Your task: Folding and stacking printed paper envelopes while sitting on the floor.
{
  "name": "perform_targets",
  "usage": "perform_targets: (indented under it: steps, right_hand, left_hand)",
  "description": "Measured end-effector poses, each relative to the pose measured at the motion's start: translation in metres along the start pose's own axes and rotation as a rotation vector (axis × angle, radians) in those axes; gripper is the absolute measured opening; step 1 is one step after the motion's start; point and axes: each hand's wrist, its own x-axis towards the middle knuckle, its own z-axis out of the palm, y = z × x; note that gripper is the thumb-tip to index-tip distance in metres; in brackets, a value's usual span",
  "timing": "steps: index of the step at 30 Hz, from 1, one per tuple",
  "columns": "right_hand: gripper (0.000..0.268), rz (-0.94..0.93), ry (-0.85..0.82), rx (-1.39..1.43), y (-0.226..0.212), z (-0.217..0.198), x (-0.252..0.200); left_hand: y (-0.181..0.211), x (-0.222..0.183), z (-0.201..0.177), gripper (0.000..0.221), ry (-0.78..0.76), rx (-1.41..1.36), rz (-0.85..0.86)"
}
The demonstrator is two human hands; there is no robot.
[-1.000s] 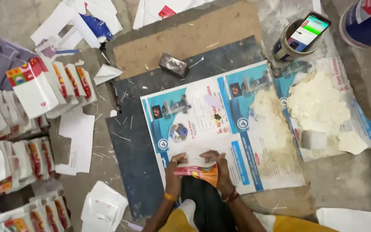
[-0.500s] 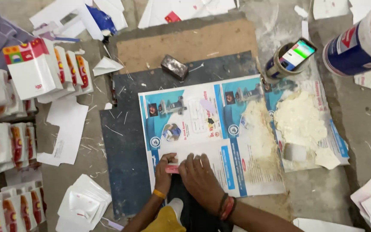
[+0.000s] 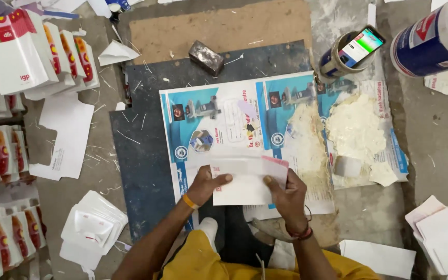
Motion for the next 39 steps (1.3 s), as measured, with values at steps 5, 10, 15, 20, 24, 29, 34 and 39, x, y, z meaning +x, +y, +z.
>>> perform_targets:
  steps: [5, 10, 15, 20, 24, 29, 34, 39]
  right_hand:
    - [0.043, -0.037, 0.009, 0.103, 0.001, 0.007, 0.006]
    - [0.087, -0.222, -0.170, -0.144, -0.024, 0.015, 0.030]
    - [0.033, 0.172, -0.660, -0.293, 0.017, 0.039, 0.060]
    - [0.037, 0.054, -0.471, -0.507, 0.025, 0.059, 0.036]
    - [0.044, 0.017, -0.574, -0.727, 0.006, 0.061, 0.070]
    - [0.032, -0.199, -0.599, -0.604, 0.001, 0.069, 0.029]
    - [0.016, -0.733, -0.367, -0.887, 0.011, 0.068, 0.010]
    - [0.103, -0.483, 0.172, -0.554, 0.013, 0.047, 0.011]
  left_hand:
    - [0.018, -0.007, -0.004, 0.048, 0.109, 0.160, -0.008]
    - [0.005, -0.023, -0.002, 0.044, -0.065, 0.389, -0.214]
    - [-0.008, 0.004, -0.039, 0.052, -0.230, 0.102, -0.405]
    - [-0.032, -0.011, -0.050, 0.054, -0.226, 0.025, -0.530]
    - [-0.005, -0.002, -0.052, 0.057, -0.277, 0.191, -0.417]
    - [-0.010, -0.014, -0.044, 0.059, -0.207, 0.150, -0.426]
    - [-0.037, -0.013, -0.045, 0.056, -0.084, 0.062, -0.491]
    - [-0.037, -0.016, -0.044, 0.056, 0.053, 0.060, -0.334]
